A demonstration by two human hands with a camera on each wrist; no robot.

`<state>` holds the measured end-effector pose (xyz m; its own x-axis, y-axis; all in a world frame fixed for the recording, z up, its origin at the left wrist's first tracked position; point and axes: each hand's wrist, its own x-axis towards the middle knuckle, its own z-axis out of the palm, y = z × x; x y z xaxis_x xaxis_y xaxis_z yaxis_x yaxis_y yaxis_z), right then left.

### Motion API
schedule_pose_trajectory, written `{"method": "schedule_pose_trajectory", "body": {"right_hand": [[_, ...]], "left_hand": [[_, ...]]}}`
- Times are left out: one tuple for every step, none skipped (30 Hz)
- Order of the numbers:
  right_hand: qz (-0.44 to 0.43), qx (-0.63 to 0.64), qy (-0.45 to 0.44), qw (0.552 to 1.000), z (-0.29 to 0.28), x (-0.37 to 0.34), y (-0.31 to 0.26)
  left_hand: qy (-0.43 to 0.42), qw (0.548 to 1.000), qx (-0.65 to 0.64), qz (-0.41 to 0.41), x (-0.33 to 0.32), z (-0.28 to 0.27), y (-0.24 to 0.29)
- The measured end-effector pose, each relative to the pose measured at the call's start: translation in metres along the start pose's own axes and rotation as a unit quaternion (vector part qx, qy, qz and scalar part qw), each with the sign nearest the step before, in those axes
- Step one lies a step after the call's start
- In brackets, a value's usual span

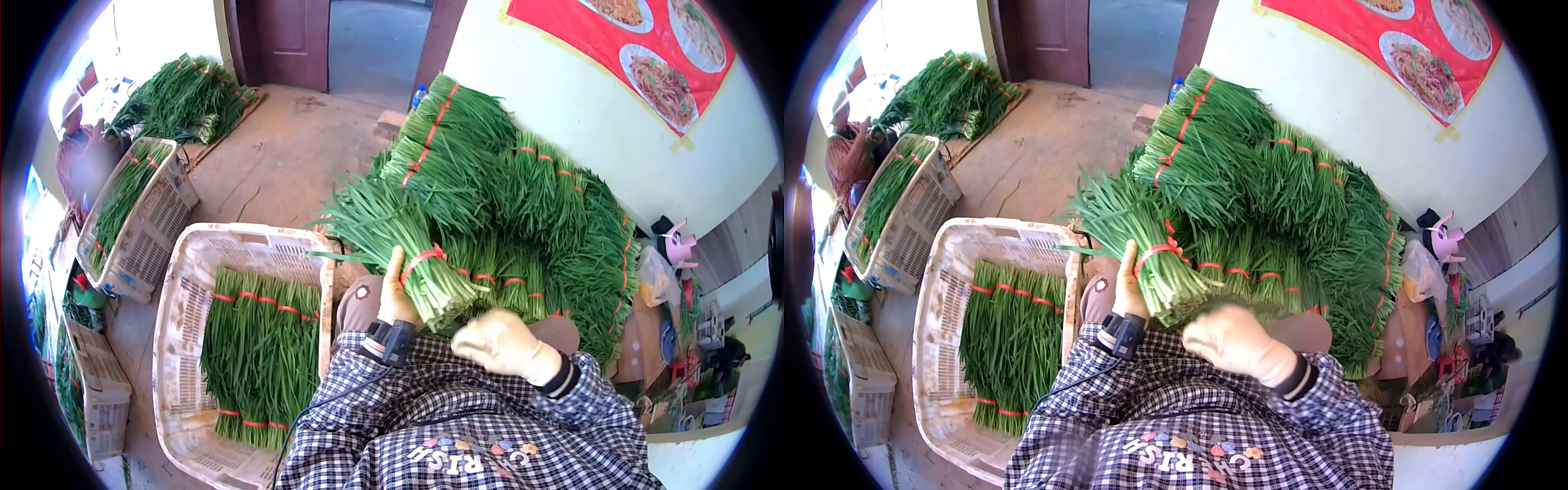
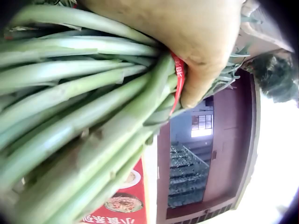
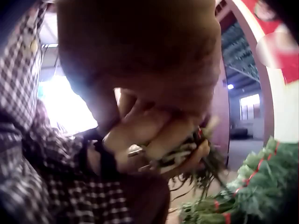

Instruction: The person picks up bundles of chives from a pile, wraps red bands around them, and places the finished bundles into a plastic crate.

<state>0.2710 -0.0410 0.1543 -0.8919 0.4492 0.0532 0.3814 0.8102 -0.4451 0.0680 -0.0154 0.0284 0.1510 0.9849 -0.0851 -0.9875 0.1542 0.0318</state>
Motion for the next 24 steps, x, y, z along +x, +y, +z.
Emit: {"method": "schedule_pose_trajectory", "body": {"right_hand": [[0.054,0.039,-0.050,0.997,-0.005,-0.011,-0.003],[0.109,0.078,-0.100,0.986,-0.011,-0.019,-0.005],[0.138,0.058,-0.063,0.987,-0.022,-0.022,-0.006],[0.123,0.061,0.009,0.990,-0.028,-0.024,0.002],[0.142,0.064,0.093,0.983,-0.034,-0.022,0.005],[0.160,0.066,0.177,0.969,-0.039,-0.015,0.003],[0.163,0.065,0.181,0.968,-0.039,-0.007,0.003],[0.182,0.061,0.180,0.965,-0.036,0.004,0.003],[0.200,0.057,0.178,0.962,-0.031,0.014,0.004],[0.170,0.011,0.164,0.972,-0.023,0.025,0.008],[0.166,0.000,0.168,0.972,-0.014,0.028,0.013],[0.159,-0.011,0.172,0.972,-0.010,0.032,0.015],[0.140,-0.003,0.173,0.975,-0.011,0.033,0.017],[0.134,-0.004,0.172,0.976,-0.015,0.031,0.018],[0.164,0.082,0.121,0.976,-0.022,0.028,0.013],[0.194,0.166,0.068,0.964,-0.030,0.023,0.009],[0.160,0.243,0.041,0.956,-0.034,0.015,0.006],[0.143,0.368,0.000,0.919,-0.041,0.003,0.000],[0.170,0.414,-0.068,0.892,-0.052,-0.008,-0.005],[0.196,0.457,-0.135,0.857,-0.060,-0.017,-0.008],[0.249,0.389,-0.151,0.874,-0.060,-0.019,-0.007],[0.300,0.316,-0.162,0.885,-0.059,-0.020,-0.003],[0.265,0.091,-0.139,0.950,-0.051,-0.022,0.013],[0.280,0.021,-0.046,0.959,-0.045,-0.024,0.018]], "left_hand": [[-0.018,1.000,-0.017,0.001,0.000,0.001,0.003],[-0.035,0.999,-0.033,0.001,0.000,0.001,0.004],[-0.045,0.999,-0.009,0.012,-0.001,0.003,0.003],[-0.045,0.999,-0.009,0.010,-0.002,0.004,0.002],[-0.057,0.998,-0.008,0.000,-0.004,0.006,0.000],[-0.070,0.997,-0.006,-0.010,-0.005,0.008,-0.003],[-0.058,0.998,0.017,-0.003,-0.004,0.005,-0.006],[-0.059,0.998,0.019,-0.006,-0.003,0.002,-0.008],[-0.084,0.996,0.018,-0.026,-0.003,0.000,-0.009],[-0.109,0.993,0.017,-0.045,-0.004,0.002,-0.009],[-0.113,0.992,0.005,-0.065,-0.007,0.003,-0.010],[-0.083,0.994,0.028,-0.058,-0.007,0.003,-0.010],[-0.090,0.994,0.025,-0.060,-0.009,0.003,-0.010],[-0.097,0.993,0.022,-0.063,-0.010,0.003,-0.011],[-0.109,0.991,0.030,-0.071,-0.012,0.006,-0.010],[-0.098,0.993,0.041,-0.055,-0.012,0.009,-0.010],[-0.086,0.992,0.085,-0.036,-0.012,0.009,-0.009],[-0.072,0.989,0.127,-0.017,-0.012,0.009,-0.009],[-0.076,0.991,0.104,-0.032,-0.012,0.008,-0.008],[-0.077,0.991,0.103,-0.032,-0.012,0.007,-0.008],[-0.086,0.989,0.119,-0.030,-0.011,0.004,-0.009],[-0.097,0.985,0.137,-0.028,-0.009,0.002,-0.009],[-0.072,0.985,0.152,-0.032,-0.007,-0.002,-0.010],[-0.075,0.976,0.202,-0.015,-0.007,0.002,-0.009]]}}
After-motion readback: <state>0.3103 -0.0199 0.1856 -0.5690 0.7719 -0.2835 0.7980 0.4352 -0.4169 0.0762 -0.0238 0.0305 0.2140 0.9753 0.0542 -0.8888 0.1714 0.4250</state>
